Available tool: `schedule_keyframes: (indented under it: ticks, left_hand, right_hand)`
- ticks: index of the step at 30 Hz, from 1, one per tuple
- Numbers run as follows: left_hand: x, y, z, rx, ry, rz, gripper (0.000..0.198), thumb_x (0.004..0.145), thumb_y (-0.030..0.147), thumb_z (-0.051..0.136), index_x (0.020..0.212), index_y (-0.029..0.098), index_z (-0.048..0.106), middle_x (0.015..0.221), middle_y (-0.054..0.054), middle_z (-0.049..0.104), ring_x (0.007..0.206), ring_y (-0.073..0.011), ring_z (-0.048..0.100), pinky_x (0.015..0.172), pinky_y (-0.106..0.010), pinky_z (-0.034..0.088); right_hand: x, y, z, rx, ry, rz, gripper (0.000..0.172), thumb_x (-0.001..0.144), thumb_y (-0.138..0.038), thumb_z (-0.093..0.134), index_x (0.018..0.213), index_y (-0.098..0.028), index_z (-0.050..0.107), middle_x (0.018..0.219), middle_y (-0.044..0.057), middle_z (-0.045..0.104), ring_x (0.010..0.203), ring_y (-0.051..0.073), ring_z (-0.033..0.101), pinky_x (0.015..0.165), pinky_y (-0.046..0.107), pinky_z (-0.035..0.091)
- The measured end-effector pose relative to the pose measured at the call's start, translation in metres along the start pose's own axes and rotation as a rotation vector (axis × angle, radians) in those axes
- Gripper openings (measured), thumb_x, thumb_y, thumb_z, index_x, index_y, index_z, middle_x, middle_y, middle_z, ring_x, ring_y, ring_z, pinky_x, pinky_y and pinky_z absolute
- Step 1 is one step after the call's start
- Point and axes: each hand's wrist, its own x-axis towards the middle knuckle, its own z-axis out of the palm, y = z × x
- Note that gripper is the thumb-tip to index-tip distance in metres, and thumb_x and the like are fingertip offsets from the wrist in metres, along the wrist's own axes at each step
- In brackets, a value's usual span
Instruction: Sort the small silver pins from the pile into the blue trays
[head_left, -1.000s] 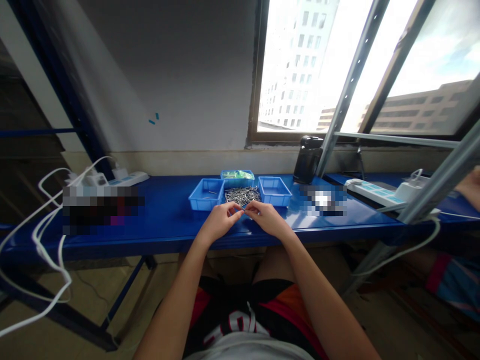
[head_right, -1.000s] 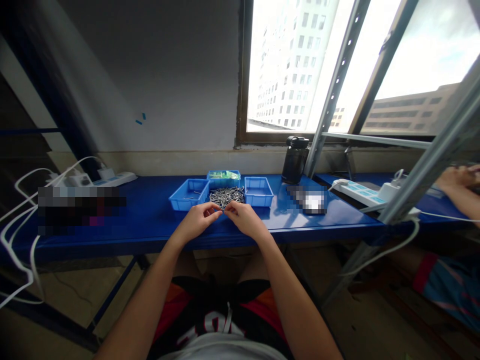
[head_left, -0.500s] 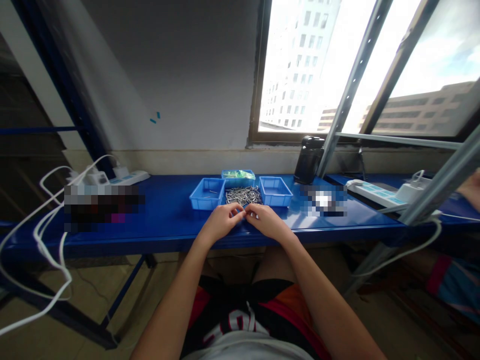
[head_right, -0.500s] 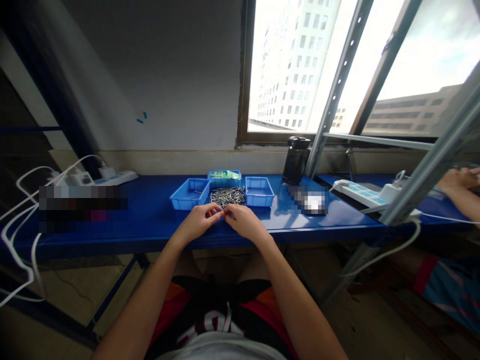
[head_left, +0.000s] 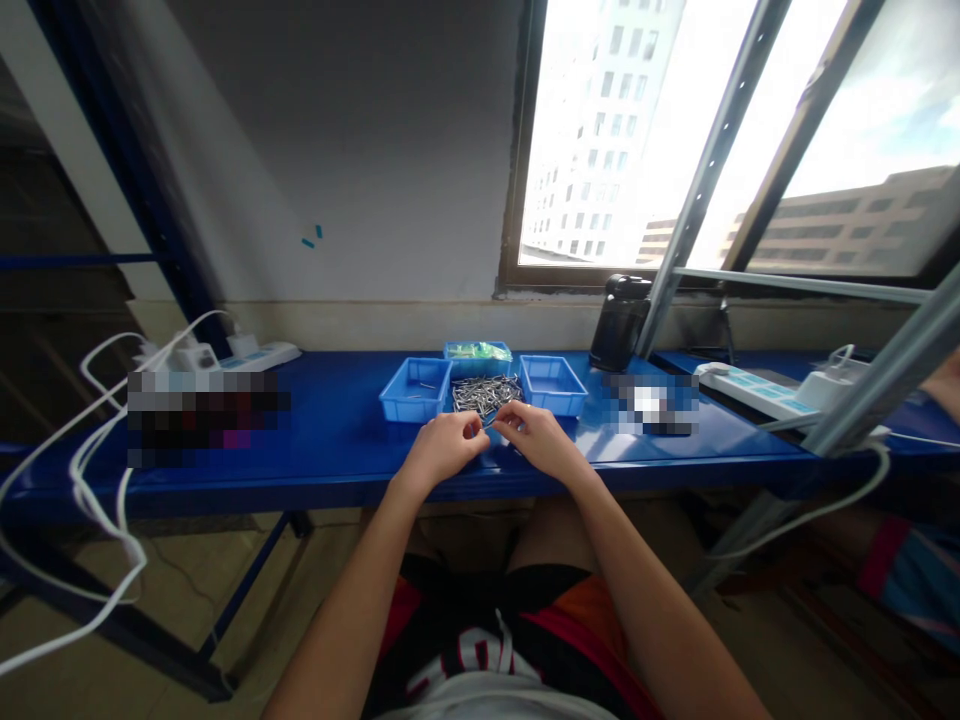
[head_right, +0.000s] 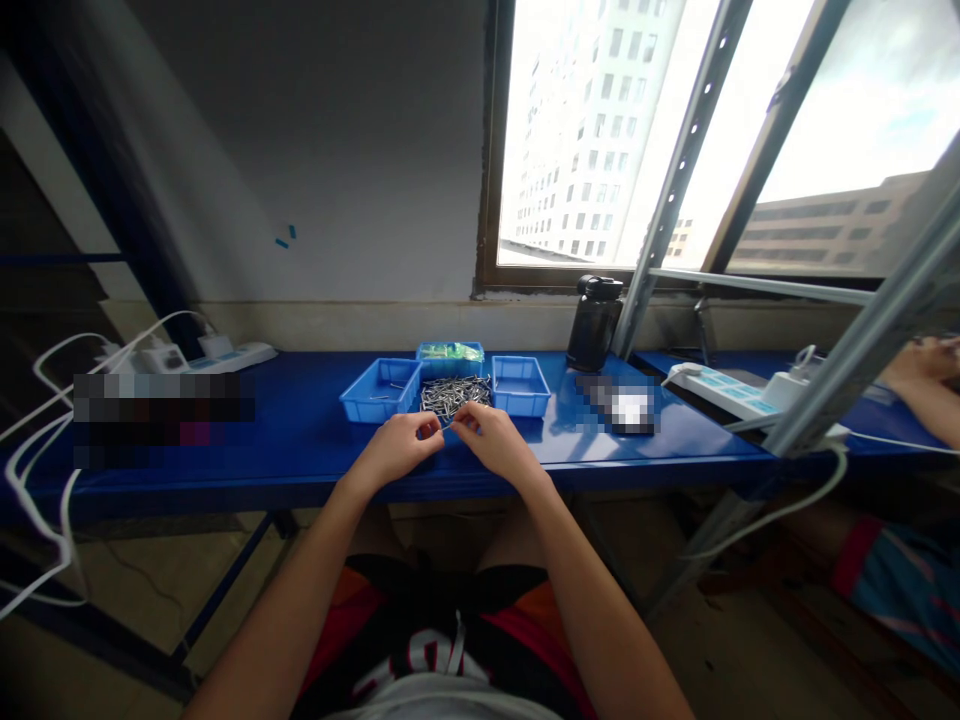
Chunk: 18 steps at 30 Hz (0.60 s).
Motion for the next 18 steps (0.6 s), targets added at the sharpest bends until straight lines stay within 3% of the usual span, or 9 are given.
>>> schedule_keyframes:
  ticks: [6,10,14,18]
  left_hand:
    - [0.001,-0.002,-0.019,0.136,0.157,-0.069,0.021,0.08,0.034,0.045,0.073,0.019,0.059,0.072,-0.003,0.065,0.066,-0.0165,0.058,0.058,-0.024,0.035]
    - [0.008,-0.011,-0.034,0.339,0.32,-0.223,0.023,0.082,0.037,0.043,0.081,0.021,0.059,0.076,-0.004,0.067,0.071,-0.0209,0.061,0.058,-0.025,0.036]
    - [0.014,-0.014,-0.037,0.458,0.349,-0.309,0.028,0.085,0.038,0.039,0.083,0.019,0.06,0.075,-0.008,0.067,0.07,-0.0236,0.062,0.057,-0.027,0.037]
    - [0.011,-0.006,-0.027,0.446,0.328,-0.261,0.031,0.087,0.038,0.035,0.085,0.019,0.059,0.077,-0.008,0.067,0.071,-0.0224,0.062,0.058,-0.026,0.038]
  right_hand:
    - [0.008,0.003,-0.002,-0.176,0.006,0.086,0.021,0.085,-0.032,0.045,0.09,-0.017,0.06,0.061,-0.002,0.057,0.056,0.012,0.052,0.055,0.021,0.036]
    - [0.015,0.004,0.003,-0.412,-0.099,0.141,0.025,0.086,-0.032,0.046,0.102,-0.018,0.059,0.068,0.002,0.063,0.066,0.016,0.058,0.06,0.022,0.036]
    - [0.018,0.0,0.006,-0.574,-0.183,0.171,0.026,0.088,-0.033,0.044,0.104,-0.02,0.06,0.088,0.007,0.068,0.083,0.021,0.061,0.066,0.024,0.038]
    - [0.017,-0.002,0.007,-0.594,-0.181,0.162,0.022,0.089,-0.031,0.043,0.097,-0.02,0.061,0.093,0.007,0.068,0.087,0.021,0.061,0.066,0.024,0.038]
